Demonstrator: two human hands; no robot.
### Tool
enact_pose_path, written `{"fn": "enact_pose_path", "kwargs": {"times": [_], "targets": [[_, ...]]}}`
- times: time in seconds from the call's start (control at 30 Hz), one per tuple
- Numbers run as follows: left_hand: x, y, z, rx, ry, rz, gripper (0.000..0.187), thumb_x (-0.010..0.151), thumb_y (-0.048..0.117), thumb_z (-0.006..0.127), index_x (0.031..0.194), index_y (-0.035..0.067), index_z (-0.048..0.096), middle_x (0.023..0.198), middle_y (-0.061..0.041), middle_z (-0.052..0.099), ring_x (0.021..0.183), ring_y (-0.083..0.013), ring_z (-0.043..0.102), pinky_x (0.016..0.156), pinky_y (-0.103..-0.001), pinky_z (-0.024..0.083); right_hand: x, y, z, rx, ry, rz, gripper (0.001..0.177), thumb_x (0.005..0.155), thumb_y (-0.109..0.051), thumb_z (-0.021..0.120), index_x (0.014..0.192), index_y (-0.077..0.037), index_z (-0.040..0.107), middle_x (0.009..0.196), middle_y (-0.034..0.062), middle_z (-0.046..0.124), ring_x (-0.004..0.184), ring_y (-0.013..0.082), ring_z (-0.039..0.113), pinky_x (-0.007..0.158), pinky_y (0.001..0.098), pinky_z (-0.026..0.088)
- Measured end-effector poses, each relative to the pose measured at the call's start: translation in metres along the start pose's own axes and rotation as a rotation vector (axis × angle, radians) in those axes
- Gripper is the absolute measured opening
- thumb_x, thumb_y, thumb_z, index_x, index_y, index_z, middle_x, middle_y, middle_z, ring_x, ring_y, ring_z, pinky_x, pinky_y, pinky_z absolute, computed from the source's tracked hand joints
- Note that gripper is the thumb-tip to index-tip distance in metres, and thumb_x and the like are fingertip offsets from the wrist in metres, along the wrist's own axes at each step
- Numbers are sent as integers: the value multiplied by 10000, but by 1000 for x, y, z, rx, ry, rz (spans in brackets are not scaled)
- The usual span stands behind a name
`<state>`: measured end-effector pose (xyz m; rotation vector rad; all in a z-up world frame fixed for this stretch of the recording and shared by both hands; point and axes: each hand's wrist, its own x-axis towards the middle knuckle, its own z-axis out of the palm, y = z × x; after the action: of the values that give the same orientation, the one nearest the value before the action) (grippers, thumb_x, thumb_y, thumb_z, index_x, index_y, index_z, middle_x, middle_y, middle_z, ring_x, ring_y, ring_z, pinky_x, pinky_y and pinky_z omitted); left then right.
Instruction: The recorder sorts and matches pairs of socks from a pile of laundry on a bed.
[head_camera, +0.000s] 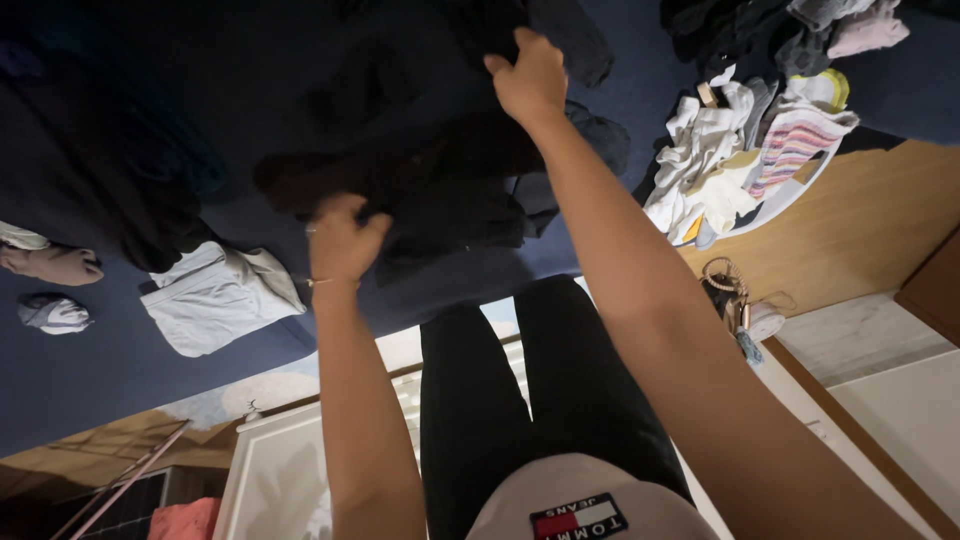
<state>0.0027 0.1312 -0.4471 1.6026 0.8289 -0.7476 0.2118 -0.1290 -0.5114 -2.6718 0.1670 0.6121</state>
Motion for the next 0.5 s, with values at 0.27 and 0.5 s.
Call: {"fn": "enact_pose_path", "kwargs": {"times": [0.27, 0.5], "targets": [[8, 42, 38, -380, 122, 20, 389, 1013, 320, 696, 1317, 82, 645, 1134, -42, 746, 973, -147, 705, 836, -286, 566, -142, -47, -70, 849, -536, -142, 291, 921, -229, 792, 1073, -3, 691, 931, 17, 728, 850, 81, 645, 761, 310, 563], [16, 48, 80, -916, -116, -57, 408, 1026, 170, 630, 1408, 37, 579, 1184, -51, 692, 1046, -119, 650, 939, -262, 527, -206, -58, -93, 656, -759, -278, 403, 861, -294, 829, 726, 6, 596, 659, 121, 585, 597, 207, 547, 572, 368, 449]]}}
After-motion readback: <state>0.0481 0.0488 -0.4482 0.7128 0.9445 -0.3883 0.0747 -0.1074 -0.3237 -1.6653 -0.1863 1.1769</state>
